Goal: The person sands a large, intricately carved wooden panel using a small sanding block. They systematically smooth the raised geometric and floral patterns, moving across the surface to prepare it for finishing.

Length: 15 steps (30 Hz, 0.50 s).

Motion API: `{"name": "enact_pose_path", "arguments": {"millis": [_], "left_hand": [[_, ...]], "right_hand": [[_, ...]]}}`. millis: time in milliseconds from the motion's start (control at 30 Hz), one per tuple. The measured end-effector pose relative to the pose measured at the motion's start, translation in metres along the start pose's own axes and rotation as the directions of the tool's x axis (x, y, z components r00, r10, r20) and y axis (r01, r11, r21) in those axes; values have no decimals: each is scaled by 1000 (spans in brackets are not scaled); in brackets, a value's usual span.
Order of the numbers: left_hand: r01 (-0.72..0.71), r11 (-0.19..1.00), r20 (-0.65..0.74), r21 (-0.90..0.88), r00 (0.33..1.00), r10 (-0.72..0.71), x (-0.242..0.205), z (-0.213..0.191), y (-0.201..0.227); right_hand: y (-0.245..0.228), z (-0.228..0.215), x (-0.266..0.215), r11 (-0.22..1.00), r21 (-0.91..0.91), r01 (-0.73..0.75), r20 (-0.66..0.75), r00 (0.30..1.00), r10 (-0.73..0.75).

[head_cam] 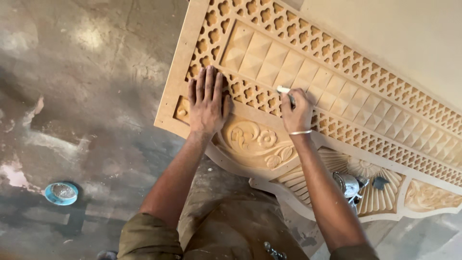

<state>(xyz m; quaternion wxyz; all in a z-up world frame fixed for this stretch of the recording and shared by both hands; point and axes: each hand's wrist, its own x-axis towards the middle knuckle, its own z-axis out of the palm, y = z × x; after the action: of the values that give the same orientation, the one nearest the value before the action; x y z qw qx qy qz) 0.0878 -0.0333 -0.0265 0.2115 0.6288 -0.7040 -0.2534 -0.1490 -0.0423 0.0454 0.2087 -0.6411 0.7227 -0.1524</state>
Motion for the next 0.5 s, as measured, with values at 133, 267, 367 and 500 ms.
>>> {"name": "enact_pose_path", "arguments": {"millis": [133,267,367,500], "left_hand": [[5,1000,21,-6,1000,-5,-3,4,5],[9,1000,22,0,1000,-9,1,1,2],[-2,999,47,38,999,0,0,-3,5],[-87,996,52,-11,995,88,-3,-16,-4]], "right_hand": [[2,6,-4,968,-199,151,-74,983,-169],[-2,16,-9,999,43,-6,-53,999,8],[-7,6,-16,935,-332,125,-5,991,-135],[-32,7,-8,961,-149,234,119,969,-217]]}}
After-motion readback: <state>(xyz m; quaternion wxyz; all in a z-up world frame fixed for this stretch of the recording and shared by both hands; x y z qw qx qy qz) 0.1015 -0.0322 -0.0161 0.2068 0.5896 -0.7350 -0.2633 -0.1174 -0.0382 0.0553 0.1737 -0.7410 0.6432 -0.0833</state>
